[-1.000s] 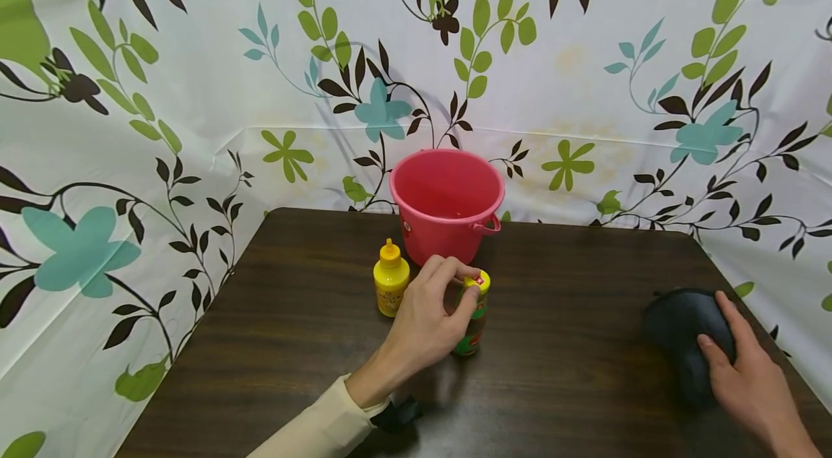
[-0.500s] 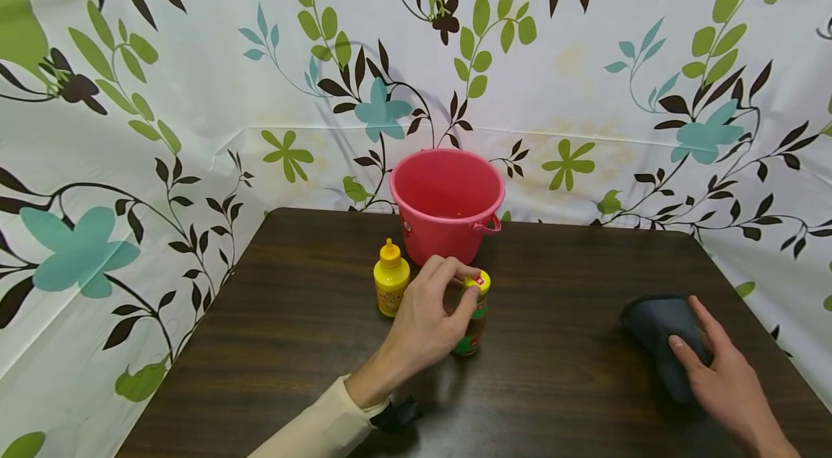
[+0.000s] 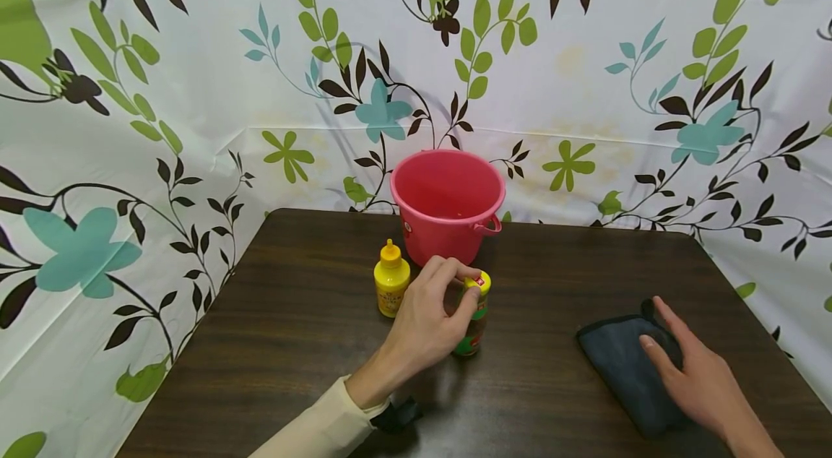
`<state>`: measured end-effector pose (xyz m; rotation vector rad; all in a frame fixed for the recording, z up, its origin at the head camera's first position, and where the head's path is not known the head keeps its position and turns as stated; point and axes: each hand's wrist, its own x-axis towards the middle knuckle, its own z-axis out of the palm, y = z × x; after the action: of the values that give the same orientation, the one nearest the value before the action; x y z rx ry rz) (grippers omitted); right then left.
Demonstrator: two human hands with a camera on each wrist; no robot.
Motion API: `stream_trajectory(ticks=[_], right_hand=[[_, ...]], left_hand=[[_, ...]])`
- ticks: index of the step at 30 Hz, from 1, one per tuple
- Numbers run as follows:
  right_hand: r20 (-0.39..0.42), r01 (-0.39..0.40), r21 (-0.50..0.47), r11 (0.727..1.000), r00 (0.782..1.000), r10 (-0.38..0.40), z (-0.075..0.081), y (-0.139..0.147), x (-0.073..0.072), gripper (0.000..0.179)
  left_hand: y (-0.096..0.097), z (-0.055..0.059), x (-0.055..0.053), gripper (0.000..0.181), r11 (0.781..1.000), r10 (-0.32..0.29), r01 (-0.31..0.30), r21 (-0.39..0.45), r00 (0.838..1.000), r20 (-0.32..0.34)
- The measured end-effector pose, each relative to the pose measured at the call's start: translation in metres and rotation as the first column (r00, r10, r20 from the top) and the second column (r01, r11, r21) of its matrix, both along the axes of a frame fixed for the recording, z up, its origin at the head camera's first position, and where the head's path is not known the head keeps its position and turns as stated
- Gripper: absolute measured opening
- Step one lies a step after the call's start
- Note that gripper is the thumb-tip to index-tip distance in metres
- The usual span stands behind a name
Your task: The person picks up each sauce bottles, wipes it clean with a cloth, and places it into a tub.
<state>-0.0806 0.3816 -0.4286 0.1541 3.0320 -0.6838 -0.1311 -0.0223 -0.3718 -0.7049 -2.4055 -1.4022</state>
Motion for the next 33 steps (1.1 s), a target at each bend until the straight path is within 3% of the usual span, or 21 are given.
stream_trajectory(ticks=[2, 6, 16, 20, 23, 28, 31, 33], right_hand=[[0.034, -0.057, 0.058, 0.997, 0.998, 0.055, -0.007, -0.003, -0.001, 0.079], [0.110, -0.127, 0.067, 0.990, 0.987, 0.119, -0.022, -0.009, -0.001, 0.074], [0.224, -0.156, 0.051, 0.986, 0.964, 0.140, -0.033, -0.013, 0.001, 0.075], [0.251, -0.170, 0.051, 0.984, 0.956, 0.152, -0.032, -0.009, -0.004, 0.079], [0.245, -0.176, 0.055, 0.983, 0.957, 0.158, -0.031, -0.007, -0.007, 0.081], [0.138, -0.194, 0.099, 0.976, 0.974, 0.179, -0.027, -0.007, -0.011, 0.080], [0.056, -0.206, 0.139, 0.969, 0.978, 0.200, -0.017, -0.012, -0.015, 0.078], [0.008, -0.217, 0.145, 0.965, 0.976, 0.218, -0.008, -0.017, -0.020, 0.078]], left_hand=[[0.000, 0.000, 0.000, 0.019, 1.000, -0.004, 0.004, -0.002, 1.000, 0.007], [-0.001, 0.001, 0.001, 0.022, 1.000, -0.013, 0.013, -0.025, 1.000, 0.008], [-0.004, 0.004, 0.003, 0.025, 0.993, -0.023, 0.012, -0.118, 0.995, -0.096], [-0.008, 0.008, 0.003, 0.031, 0.979, -0.053, 0.020, -0.202, 0.986, -0.156], [-0.012, 0.013, 0.003, 0.038, 0.947, -0.085, 0.005, -0.320, 0.967, -0.239], [-0.019, 0.022, 0.003, 0.052, 0.849, -0.165, -0.068, -0.525, 0.908, -0.384], [-0.022, 0.026, 0.004, 0.059, 0.799, -0.215, -0.091, -0.595, 0.880, -0.423], [-0.023, 0.027, 0.005, 0.062, 0.775, -0.241, -0.092, -0.625, 0.872, -0.427]])
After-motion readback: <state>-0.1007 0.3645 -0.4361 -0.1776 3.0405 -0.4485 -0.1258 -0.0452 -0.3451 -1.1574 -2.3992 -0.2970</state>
